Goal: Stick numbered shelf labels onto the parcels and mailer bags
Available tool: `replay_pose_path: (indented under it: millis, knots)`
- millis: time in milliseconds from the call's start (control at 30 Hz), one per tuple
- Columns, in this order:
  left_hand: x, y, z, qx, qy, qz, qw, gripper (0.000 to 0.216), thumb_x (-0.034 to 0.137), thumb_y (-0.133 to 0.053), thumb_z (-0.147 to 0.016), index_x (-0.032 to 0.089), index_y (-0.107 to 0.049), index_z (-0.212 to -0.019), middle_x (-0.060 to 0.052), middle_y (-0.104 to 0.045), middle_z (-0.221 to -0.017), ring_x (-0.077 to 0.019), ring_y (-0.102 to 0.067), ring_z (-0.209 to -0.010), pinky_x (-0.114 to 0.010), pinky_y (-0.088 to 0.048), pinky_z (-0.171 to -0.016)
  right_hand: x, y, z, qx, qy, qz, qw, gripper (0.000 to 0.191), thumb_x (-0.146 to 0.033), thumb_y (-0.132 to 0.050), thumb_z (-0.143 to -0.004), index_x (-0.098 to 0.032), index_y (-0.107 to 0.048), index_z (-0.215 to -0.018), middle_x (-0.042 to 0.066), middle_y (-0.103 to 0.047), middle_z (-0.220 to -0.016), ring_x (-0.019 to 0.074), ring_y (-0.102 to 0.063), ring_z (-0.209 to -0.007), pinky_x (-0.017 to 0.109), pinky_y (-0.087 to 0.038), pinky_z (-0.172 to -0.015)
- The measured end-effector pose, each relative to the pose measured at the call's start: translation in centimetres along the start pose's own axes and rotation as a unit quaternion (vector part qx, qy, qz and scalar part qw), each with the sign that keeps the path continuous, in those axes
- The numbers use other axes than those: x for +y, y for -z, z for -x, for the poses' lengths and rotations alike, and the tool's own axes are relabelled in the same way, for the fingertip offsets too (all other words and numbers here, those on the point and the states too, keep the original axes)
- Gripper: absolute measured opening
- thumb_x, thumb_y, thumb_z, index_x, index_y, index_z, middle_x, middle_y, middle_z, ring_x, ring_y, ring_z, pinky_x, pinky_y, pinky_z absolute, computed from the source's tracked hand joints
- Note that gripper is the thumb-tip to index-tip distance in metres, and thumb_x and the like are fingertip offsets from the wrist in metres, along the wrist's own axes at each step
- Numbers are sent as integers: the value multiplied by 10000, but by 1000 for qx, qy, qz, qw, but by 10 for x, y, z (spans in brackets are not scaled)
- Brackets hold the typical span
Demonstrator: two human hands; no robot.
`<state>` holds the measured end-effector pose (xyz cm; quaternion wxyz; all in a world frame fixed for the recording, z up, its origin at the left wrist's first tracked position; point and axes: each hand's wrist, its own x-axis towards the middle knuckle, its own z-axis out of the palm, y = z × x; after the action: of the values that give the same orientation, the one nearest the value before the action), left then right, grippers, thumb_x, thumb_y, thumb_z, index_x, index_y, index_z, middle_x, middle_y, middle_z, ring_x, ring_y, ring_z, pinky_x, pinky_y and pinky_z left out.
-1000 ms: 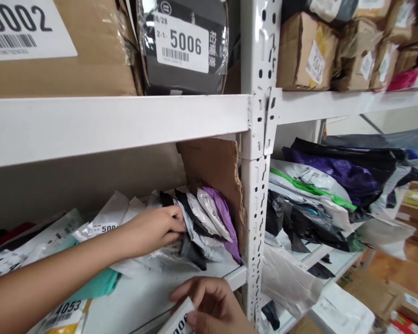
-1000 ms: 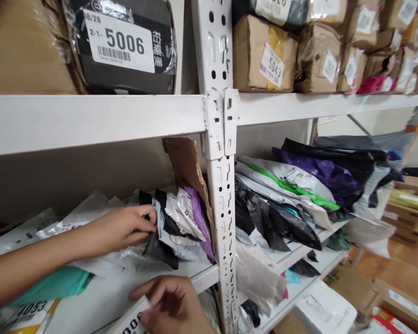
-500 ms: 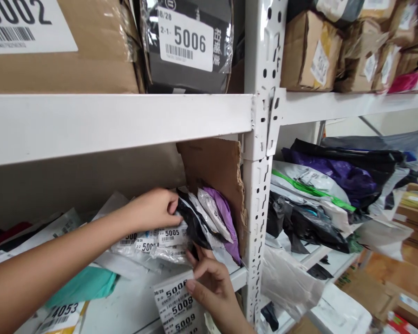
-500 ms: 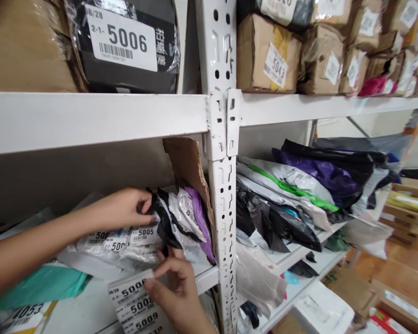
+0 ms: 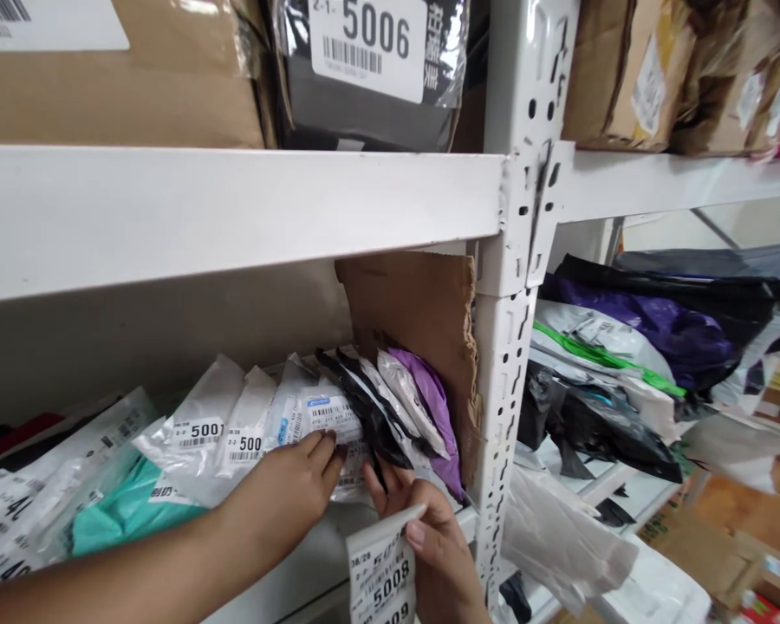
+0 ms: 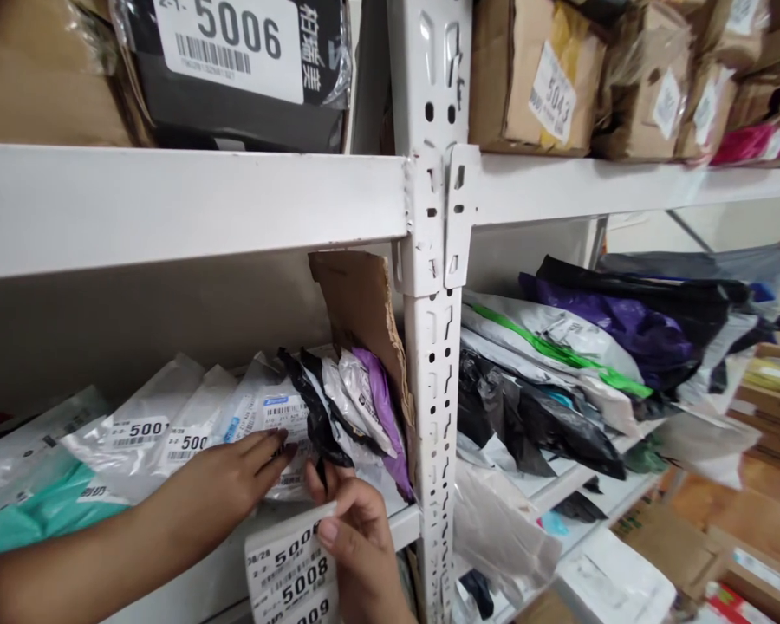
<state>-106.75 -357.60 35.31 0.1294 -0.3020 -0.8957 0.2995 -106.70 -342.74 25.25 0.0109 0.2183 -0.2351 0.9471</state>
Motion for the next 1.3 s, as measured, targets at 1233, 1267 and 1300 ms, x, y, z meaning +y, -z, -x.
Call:
replay_pose_path:
  millis: [1233, 1267, 1300]
  knots:
    - [-52, 31, -32, 14, -41, 149, 988, 197, 230, -516, -897, 171, -695, -955, -79, -691, -900, -191, -649, -811, -266, -484, -709, -4, 11, -6, -28, -33, -35, 998, 177, -318, -809, -610, -255, -645, -630, -11, -704, -835, 180, -660, -906, 414, -436, -1054]
    - [-54, 35, -38, 21, -48, 137, 989, 214, 244, -506, -906, 162, -702, -885, -72, -692, -835, -177, -640, -744, -254, -465, -663, -4, 11, -6, -26, -38, -25, 999, 184, -320, -813, -607, -252, -644, -633, 2, -719, -907, 197, -655, -974, 417, -433, -1055]
    - [-56, 38, -43, 29, -54, 129, 990, 238, 256, -506, -910, 157, -703, -821, -66, -688, -778, -167, -626, -690, -249, -445, -628, -5, 11, -5, -21, -43, -11, 999, 195, -324, -816, -608, -247, -640, -638, 19, -723, -986, 216, -638, -1047, 422, -431, -1051]
